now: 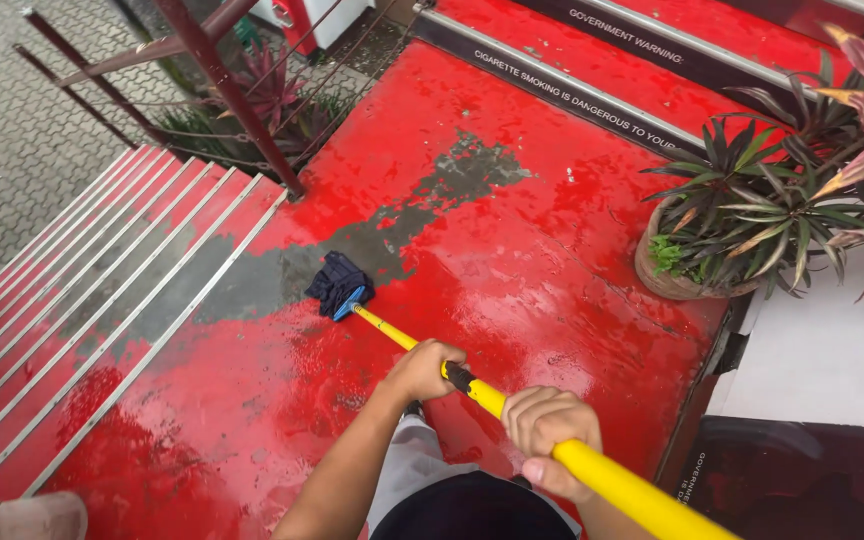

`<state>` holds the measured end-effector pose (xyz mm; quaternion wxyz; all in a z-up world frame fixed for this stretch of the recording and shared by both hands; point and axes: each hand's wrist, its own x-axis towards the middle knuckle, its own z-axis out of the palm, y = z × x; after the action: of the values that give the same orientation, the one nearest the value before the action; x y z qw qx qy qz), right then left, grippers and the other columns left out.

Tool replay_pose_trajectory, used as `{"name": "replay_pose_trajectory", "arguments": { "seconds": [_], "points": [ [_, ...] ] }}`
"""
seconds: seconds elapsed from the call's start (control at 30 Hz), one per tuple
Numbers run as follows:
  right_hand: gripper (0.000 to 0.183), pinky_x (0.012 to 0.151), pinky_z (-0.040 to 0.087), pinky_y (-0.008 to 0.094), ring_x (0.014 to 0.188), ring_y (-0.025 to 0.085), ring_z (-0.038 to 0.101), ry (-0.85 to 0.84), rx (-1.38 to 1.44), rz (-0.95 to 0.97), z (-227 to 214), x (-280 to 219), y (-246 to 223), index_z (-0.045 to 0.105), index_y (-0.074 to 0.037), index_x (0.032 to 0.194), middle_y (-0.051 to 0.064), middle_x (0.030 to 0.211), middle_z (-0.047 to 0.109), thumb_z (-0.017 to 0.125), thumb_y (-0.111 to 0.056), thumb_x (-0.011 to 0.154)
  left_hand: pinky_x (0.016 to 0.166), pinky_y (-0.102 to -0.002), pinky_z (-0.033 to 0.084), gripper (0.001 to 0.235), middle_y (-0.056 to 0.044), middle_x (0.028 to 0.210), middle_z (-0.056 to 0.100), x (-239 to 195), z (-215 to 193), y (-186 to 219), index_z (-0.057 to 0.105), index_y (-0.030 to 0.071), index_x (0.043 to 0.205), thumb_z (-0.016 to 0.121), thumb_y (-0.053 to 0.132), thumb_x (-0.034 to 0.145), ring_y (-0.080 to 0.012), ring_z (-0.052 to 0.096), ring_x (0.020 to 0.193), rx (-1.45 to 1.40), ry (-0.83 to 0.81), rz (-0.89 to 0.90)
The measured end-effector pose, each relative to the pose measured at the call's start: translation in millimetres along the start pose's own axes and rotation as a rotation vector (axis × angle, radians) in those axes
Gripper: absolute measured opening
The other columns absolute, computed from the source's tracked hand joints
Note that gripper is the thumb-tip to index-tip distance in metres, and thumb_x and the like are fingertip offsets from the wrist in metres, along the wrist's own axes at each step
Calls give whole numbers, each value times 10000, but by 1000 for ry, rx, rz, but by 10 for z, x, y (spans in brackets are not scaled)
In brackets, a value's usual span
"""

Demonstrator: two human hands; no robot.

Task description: The person is mopping a red-painted outdoor landing area and the adjacent stairs.

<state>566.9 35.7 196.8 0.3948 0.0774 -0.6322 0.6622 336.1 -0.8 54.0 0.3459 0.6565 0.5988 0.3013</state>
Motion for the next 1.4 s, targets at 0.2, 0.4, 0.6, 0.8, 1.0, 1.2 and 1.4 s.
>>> {"name": "replay_pose_trajectory", "arguments": {
  "seconds": [0.2,0.4,0.6,0.8,1.0,1.2,1.4],
  "points": [
    [372,566,472,395,461,251,516,-58,11,-130,51,-612,-572,419,-80,622,47,547,491,695,-148,861,637,-463,507,161,-152,748,676,-282,448,601,645,65,727,729,198,762,-376,672,768,78,-67,-74],
    [349,555,503,376,454,220,527,-125,-20,-192,-70,-665,-890,424,-92,639,28,552,490,689,-169,851,861,-428,469,244,-102,725,684,-418,618,1090,649,97,740,757,286,852,-343,632,764,234,167,-62],
    [316,593,503,386,467,193,490,92,-150,-211,-57,-943,138,409,-96,655,39,551,490,628,-142,877,886,-414,414,185,-69,785,665,-500,916,880,646,78,798,735,219,717,-249,629,871,111,354,19],
    [289,625,538,401,493,180,499,146,-153,-209,110,-625,354,429,-74,686,35,571,499,621,-138,893,884,-398,386,239,-28,774,704,-362,655,714,652,123,715,722,288,874,-227,635,827,247,323,-161],
    [274,902,590,516,594,227,659,109,-279,-96,86,-848,597,459,-102,727,55,623,563,583,-189,955,831,-456,516,279,-136,793,689,-340,370,229,659,95,772,767,350,811,-345,667,835,172,45,-126],
    [416,857,484,482,663,265,652,99,-190,-138,93,-507,-242,509,-80,749,73,685,604,749,-393,883,868,-498,501,291,-160,757,703,-216,384,299,663,92,703,716,328,865,-409,644,817,324,162,-174],
    [410,526,484,394,472,209,588,-36,-7,-215,-130,-1136,-584,490,-78,600,40,553,580,770,-134,895,875,-430,466,236,-135,711,679,-444,722,757,610,68,670,734,245,766,-364,648,768,256,160,-103]
  ]
}}
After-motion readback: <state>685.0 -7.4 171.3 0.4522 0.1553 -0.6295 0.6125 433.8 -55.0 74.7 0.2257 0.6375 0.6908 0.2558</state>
